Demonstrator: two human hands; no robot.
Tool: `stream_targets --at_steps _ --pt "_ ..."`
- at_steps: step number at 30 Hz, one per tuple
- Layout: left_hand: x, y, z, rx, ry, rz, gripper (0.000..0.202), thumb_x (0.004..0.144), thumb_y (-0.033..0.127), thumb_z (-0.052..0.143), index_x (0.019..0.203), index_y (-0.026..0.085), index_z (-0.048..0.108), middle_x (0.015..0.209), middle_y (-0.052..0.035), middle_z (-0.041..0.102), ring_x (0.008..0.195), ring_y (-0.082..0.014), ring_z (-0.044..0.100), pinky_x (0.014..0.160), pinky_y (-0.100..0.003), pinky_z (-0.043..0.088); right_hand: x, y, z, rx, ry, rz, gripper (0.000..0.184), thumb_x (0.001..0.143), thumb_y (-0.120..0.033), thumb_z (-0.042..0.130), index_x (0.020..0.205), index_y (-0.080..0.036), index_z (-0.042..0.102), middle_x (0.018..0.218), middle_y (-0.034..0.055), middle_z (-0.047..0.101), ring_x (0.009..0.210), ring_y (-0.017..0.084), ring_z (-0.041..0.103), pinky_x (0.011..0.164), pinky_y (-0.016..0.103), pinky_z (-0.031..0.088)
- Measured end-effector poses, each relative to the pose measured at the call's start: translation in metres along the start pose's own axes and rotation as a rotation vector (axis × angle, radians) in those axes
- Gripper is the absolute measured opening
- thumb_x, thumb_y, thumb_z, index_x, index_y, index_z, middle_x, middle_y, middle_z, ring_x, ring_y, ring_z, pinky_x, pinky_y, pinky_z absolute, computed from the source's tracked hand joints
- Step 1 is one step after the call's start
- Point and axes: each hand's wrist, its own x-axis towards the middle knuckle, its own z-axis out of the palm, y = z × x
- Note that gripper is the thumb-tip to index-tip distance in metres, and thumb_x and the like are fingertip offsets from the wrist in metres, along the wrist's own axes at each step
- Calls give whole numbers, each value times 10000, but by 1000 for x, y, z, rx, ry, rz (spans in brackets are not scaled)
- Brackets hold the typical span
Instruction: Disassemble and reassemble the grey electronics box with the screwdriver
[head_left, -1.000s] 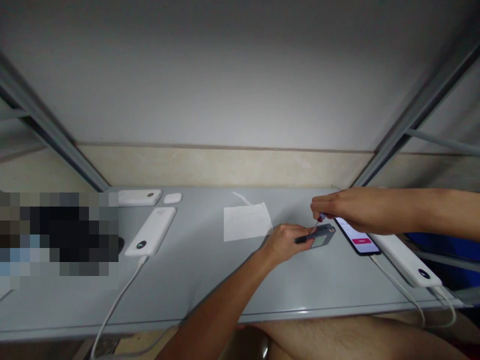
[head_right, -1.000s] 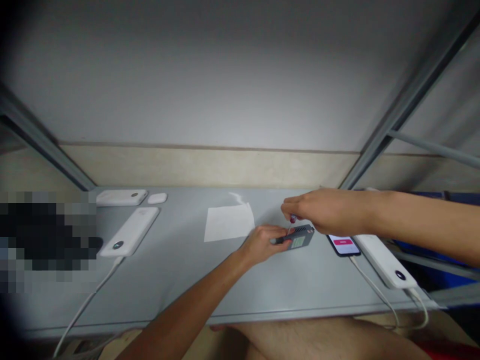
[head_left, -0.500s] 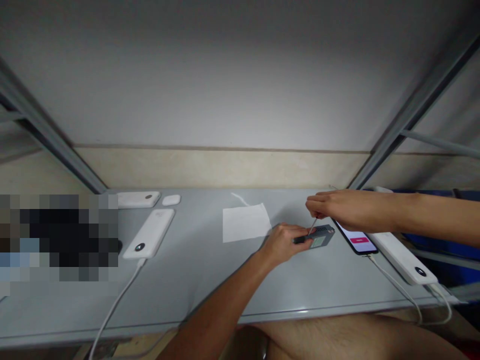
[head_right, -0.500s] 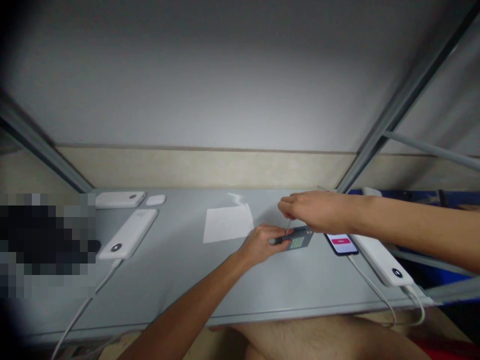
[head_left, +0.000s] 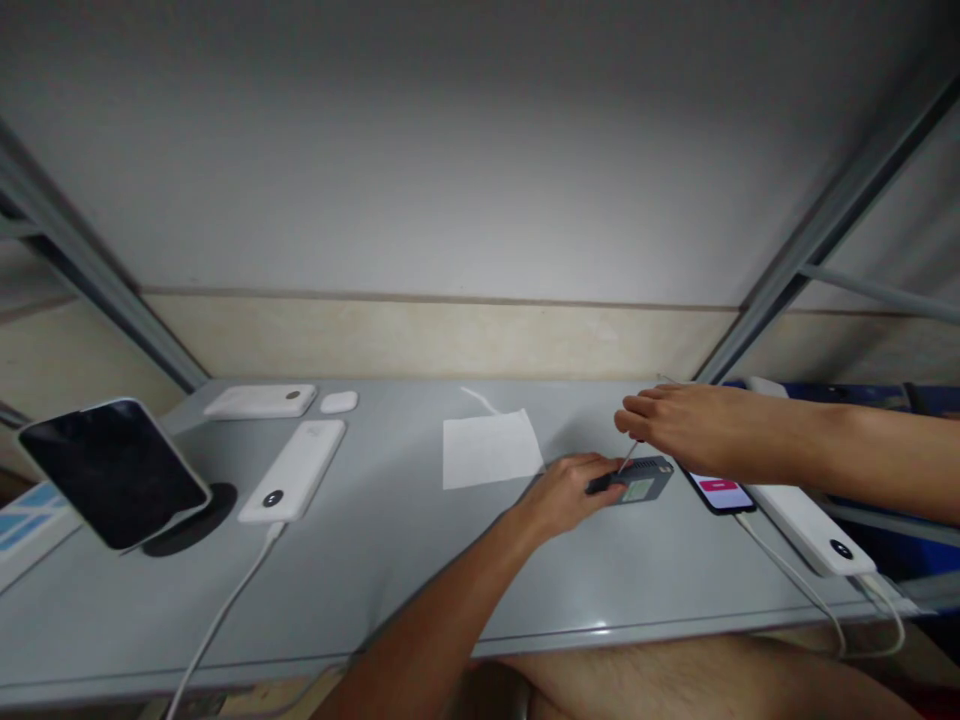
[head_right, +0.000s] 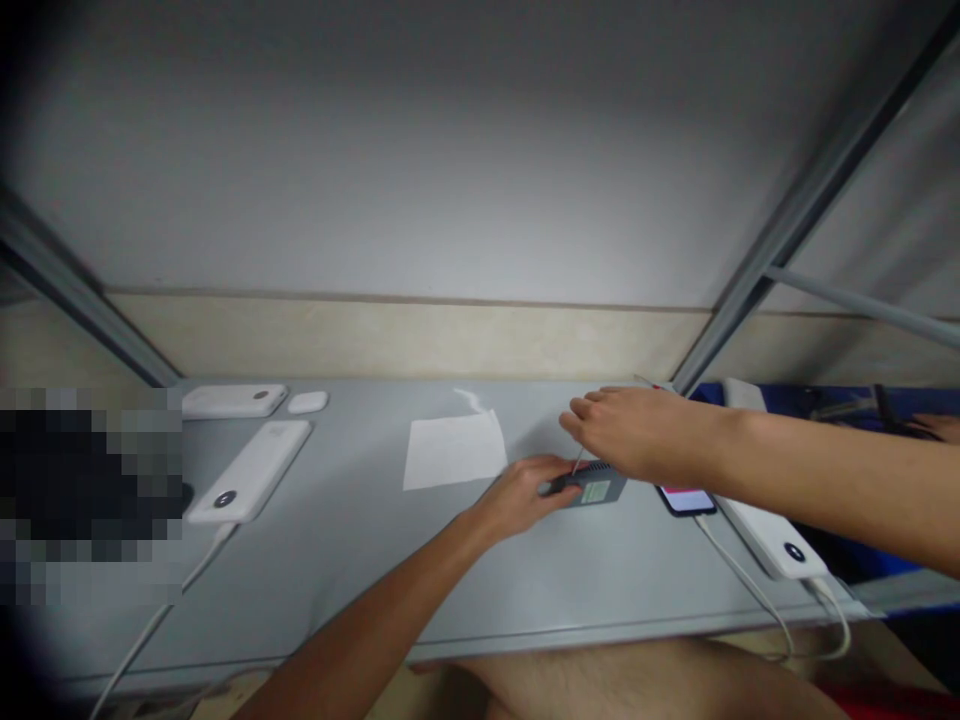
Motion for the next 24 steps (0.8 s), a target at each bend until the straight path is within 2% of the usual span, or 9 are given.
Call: stream_targets --at_steps 4,8,11,13,16,19,22,24 --pt "1 2 -1 8 -2 -63 431 942 380 682 1346 236 641 1113 -56 762 944 -228 727 891 -341 589 9 0 -13 161 -95 66 247 845 -19 578 969 -169 729 942 83 728 797 198 705 715 277 473" --pt "2 5 -1 15 -14 -96 331 898 309 713 1208 195 686 1095 -66 756 952 -222 717 873 -328 569 12 -6 -24 337 -91 153 230 966 -176 535 1014 -194 759 986 87 763 852 206 721 728 278 479" --pt "1 6 0 47 -37 -152 342 842 270 738 1168 195 669 1010 -48 756 846 -206 712 762 -302 564 12 -10 -23 261 -115 217 390 1058 -374 413 961 -183 739 858 103 758 792 230 722 671 299 449" --pt "0 6 0 69 -56 -177 358 827 271 739 1170 211 654 945 -30 756 773 -199 705 689 -293 553 13 -11 -21 171 -155 255 475 1078 -425 341 922 -178 715 749 98 729 696 232 704 618 304 402" --pt "-1 5 1 72 -29 -164 440 819 356 782 1223 244 650 960 -43 777 775 -229 728 651 -311 566 16 -12 -22 133 -203 198 368 1056 -350 400 902 -186 691 741 85 721 628 213 667 580 298 346" --pt "0 1 2 46 -20 -101 430 877 425 754 1272 275 676 1052 -45 796 849 -253 759 716 -337 603 20 -13 -29 193 -266 147 228 994 -245 495 893 -189 691 806 85 730 674 216 662 566 293 329" --pt "1 -3 3 2 -62 -77 369 952 399 671 1308 302 687 1105 -12 800 880 -242 765 783 -335 614 23 -15 -36 268 -344 166 173 919 -136 541 900 -179 707 860 88 730 754 226 673 586 288 365" --pt "1 -5 4 -14 -77 -88 382 955 397 666 1323 301 688 1114 -9 800 892 -247 763 787 -329 614 25 -15 -39 330 -341 139 230 833 -33 567 921 -180 721 939 81 728 833 219 683 636 277 408"
